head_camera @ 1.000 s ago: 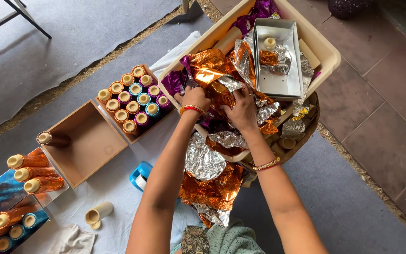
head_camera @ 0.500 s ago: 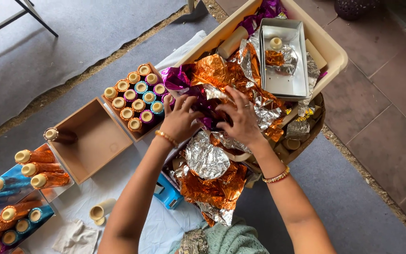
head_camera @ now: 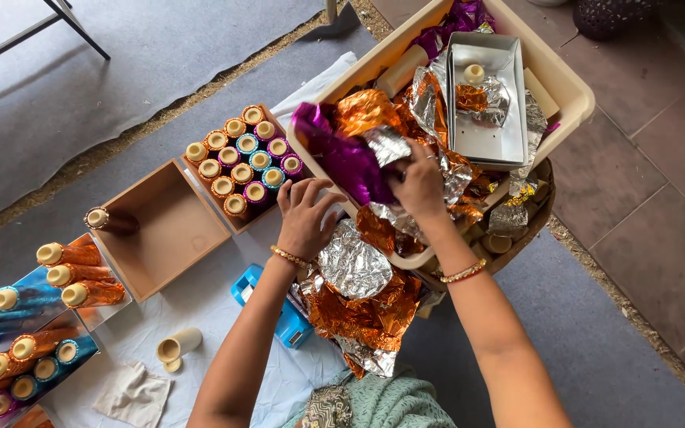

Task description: The person sits at a table and wipes cylindrical candle objects with a white cloth. They then pick up a piece of shiny metallic foil and begin to wrap it around a candle.

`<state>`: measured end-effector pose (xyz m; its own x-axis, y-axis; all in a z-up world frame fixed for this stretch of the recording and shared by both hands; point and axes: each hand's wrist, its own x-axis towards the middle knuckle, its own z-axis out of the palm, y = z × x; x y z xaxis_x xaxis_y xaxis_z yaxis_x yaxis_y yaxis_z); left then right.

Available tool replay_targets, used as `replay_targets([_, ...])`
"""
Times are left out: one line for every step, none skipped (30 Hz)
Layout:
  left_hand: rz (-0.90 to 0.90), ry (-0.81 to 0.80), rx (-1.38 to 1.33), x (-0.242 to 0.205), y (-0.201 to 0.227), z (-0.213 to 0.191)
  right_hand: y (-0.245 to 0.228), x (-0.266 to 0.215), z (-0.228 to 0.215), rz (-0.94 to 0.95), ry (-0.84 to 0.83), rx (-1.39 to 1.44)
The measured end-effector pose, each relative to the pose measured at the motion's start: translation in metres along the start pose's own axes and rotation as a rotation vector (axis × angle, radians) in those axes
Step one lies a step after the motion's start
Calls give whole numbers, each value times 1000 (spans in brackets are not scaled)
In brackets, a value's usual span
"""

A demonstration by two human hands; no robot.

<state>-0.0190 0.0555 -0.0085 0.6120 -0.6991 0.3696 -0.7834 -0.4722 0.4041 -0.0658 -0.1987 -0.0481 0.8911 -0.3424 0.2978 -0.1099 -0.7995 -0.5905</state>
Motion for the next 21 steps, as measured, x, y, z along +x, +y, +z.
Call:
replay_targets([1,-1,-1,0,1,1,9,3,4,2,1,-1])
replay_targets([2,-4,2,0,1,2,19,5,8,119,-30,-2])
replay_targets([2,-8,5,-1,1,2,28,8,12,236,-61,-2])
replay_targets([3,-9,5,1,2,4,33,7,14,238,-60,-1])
replay_targets([15,-39,35,2,2,5,38,7,16,200,-46,-8])
replay_targets([26,-68,65,4,2,6,43,7,18,162,-33,-15])
replay_targets([24,-69,65,8,1,10,46,7,19,162,-35,-14])
replay_targets([57,-82,72,12,0,13,48,7,21,193,-58,1])
replay_targets([89,-93,79,16,-1,16,50,8,23,221,-80,15])
replay_targets([87,-92,80,23,1,16,53,7,24,218,-82,15])
replay_targets([83,-156,90,31,2,16,56,6,24,187,-85,-1])
replay_targets([80,-220,101,38,4,16,60,5,25,157,-89,-17])
replay_targets([79,-219,99,44,2,22,59,5,23,156,-90,-18])
replay_targets([63,-253,95,49,0,28,58,5,21,145,-93,-2])
replay_targets([46,-288,91,55,-2,35,57,5,19,134,-96,14])
replay_targets([44,-287,89,61,1,35,52,4,14,134,-99,12])
replay_targets([5,-311,113,68,4,36,46,4,8,132,-167,2])
replay_targets([-35,-335,136,75,6,36,41,4,3,131,-235,-7])
replay_targets([-37,-335,133,73,4,43,35,3,-6,131,-238,-10])
replay_targets([-9,-165,233,71,1,49,29,3,-14,93,-270,46])
replay_targets([20,5,334,69,-2,56,22,2,-22,57,-300,104])
